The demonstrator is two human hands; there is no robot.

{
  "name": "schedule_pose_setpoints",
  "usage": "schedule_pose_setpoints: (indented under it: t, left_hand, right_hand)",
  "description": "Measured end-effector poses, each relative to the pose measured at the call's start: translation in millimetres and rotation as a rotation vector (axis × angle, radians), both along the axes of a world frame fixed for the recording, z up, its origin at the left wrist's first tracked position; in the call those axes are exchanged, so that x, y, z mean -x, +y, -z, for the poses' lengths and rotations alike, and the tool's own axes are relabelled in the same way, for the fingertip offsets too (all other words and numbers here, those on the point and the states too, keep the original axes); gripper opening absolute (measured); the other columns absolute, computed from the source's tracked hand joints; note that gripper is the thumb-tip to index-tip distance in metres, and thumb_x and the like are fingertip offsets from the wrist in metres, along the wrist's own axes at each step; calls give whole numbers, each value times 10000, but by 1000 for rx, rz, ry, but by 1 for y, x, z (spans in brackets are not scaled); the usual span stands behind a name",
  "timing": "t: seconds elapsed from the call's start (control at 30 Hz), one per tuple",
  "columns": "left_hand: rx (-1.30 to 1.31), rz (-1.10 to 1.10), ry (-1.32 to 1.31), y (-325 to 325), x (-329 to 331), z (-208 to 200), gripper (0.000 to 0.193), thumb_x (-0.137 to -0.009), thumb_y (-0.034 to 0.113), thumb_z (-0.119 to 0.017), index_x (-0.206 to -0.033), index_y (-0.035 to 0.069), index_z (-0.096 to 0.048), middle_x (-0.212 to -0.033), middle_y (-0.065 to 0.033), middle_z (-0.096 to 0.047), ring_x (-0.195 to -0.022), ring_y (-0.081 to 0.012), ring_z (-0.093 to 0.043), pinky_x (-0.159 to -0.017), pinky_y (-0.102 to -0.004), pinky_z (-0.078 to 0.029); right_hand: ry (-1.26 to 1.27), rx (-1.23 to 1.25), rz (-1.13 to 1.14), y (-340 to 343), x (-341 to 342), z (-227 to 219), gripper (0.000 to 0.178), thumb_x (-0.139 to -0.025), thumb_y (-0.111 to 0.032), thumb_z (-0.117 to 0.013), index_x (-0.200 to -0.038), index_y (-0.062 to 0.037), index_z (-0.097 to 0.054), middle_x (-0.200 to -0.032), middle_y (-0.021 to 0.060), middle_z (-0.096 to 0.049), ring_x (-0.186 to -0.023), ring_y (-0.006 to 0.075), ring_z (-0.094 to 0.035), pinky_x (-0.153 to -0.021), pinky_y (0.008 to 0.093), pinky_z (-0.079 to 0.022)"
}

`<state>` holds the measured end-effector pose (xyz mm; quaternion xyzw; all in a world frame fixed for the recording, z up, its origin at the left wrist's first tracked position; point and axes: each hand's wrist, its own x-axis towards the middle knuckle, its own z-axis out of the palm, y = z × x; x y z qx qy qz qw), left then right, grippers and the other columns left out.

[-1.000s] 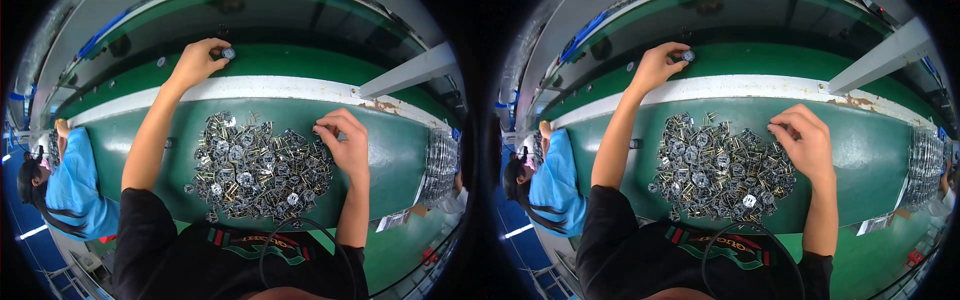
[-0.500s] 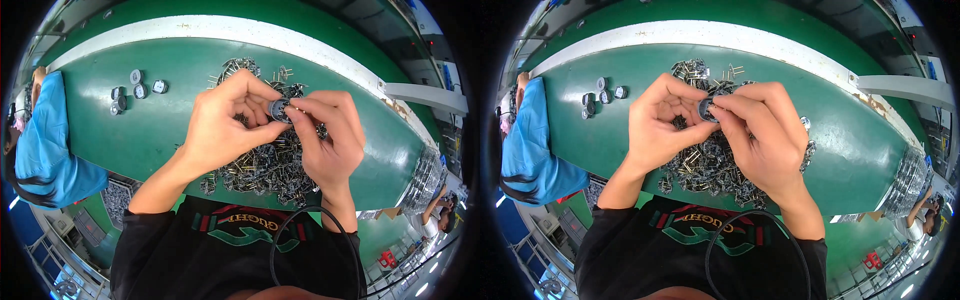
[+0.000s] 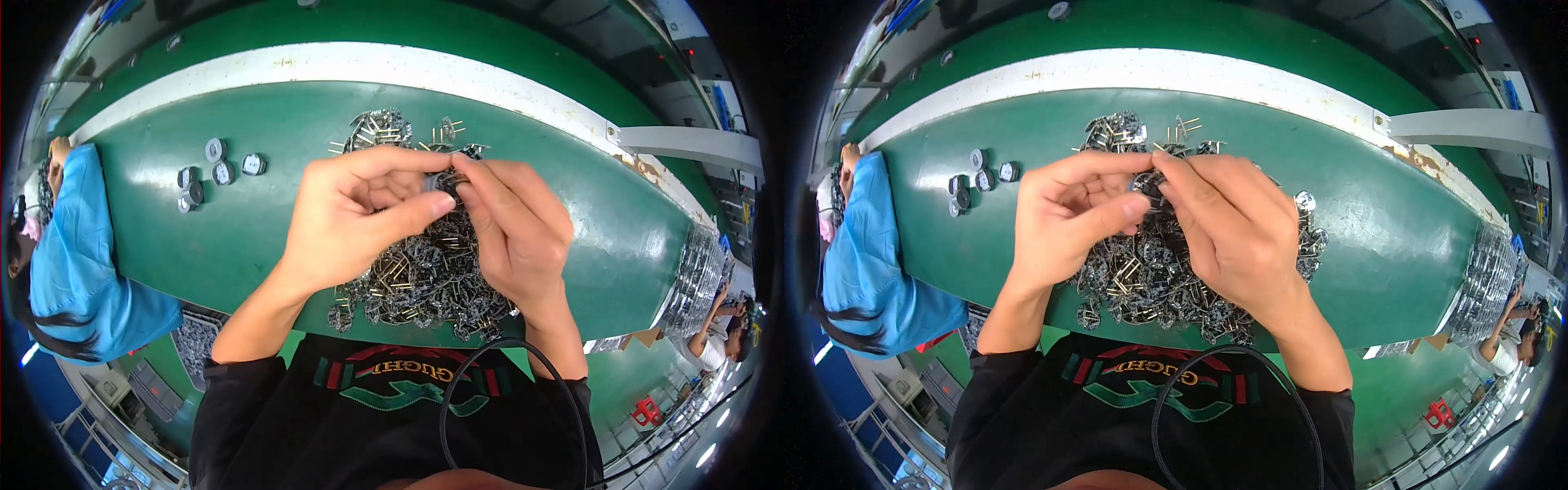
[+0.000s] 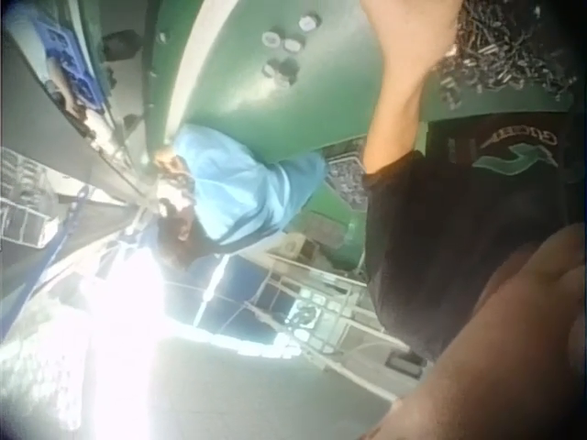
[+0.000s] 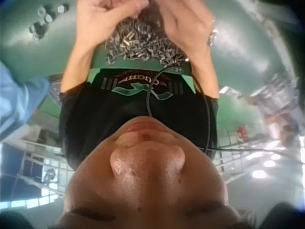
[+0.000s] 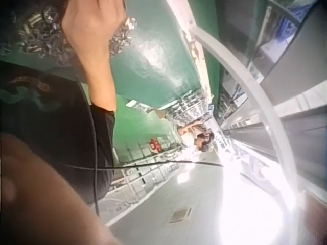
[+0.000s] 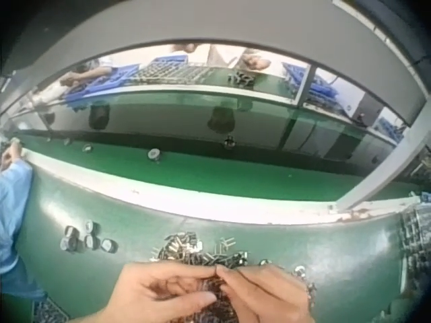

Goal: The person assembles small metal pins into plastic housings by hand, taking the pins from a storage bin and inserting them into the housings.

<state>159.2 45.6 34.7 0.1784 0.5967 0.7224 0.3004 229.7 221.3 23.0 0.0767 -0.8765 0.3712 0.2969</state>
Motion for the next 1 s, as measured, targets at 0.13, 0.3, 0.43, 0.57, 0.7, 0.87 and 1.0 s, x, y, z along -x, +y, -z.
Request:
schedule_pose_setpoints:
  t: [0.13, 0.3, 0.43, 0.57, 0.7, 0.87, 1.0]
  left_hand:
    - [111, 27, -60, 10, 15, -4, 196, -873, -32, -700, -1068, -41, -679, -831, -41, -700, -701, -42, -626, -652, -181, -511]
    - [196, 79, 110, 38, 58, -8, 212, -855, 15, -707, -1060, -34, -686, -839, -59, -706, -739, -86, -651, -672, -220, -529]
    - [434, -130, 633, 66, 174, 16, 238, -856, 180, -724, -1013, 4, -747, -822, -52, -724, -756, -101, -655, -706, -246, -524]
    - [789, -339, 1143, 96, 268, 45, 254, -869, 223, -717, -1039, 40, -760, -900, -55, -746, -799, -143, -670, -735, -248, -519]
    - [986, -310, 1191, 102, 292, 67, 280, -899, 382, -656, -1065, 189, -771, -1083, -68, -741, -1027, -281, -691, -901, -389, -526]
    - [415, -294, 858, 28, 121, -58, 281, -938, 251, -645, -1124, 64, -741, -1021, -71, -730, -862, -139, -664, -723, -220, -502]
    - [-128, -362, 950, -67, 71, -117, 381, -946, 219, -547, -1109, -108, -656, -1075, -205, -666, -942, -183, -623, -761, -214, -499]
  right_hand:
    - [39, -94, -58, 8, -2, 8, 444, -691, 84, -697, -1124, -8, -711, -811, 82, -649, -628, 216, -634, -540, 324, -517]
    - [61, -173, 60, 26, 3, -4, 424, -690, 82, -696, -1105, -4, -715, -811, 79, -647, -615, 212, -627, -535, 341, -517]
    - [89, -111, 105, 43, -14, -43, 366, -748, 67, -691, -1107, 1, -711, -821, 111, -654, -635, 219, -633, -538, 319, -507]
    - [289, 125, 100, 41, -56, -90, 275, -746, 67, -675, -1011, 2, -710, -838, 108, -651, -645, 211, -601, -507, 301, -448]
    - [399, 303, -66, 60, -87, -127, 258, -841, -10, -570, -1093, -13, -624, -884, 125, -622, -607, 157, -525, -516, 274, -407]
    - [349, 332, -36, 149, -208, -117, 248, -892, -29, -473, -1098, -30, -611, -901, 130, -606, -619, 129, -527, -557, 258, -425]
    - [307, 294, -76, 232, -298, -127, 245, -882, -14, -493, -1088, -33, -623, -906, 114, -613, -647, 129, -540, -571, 257, -437]
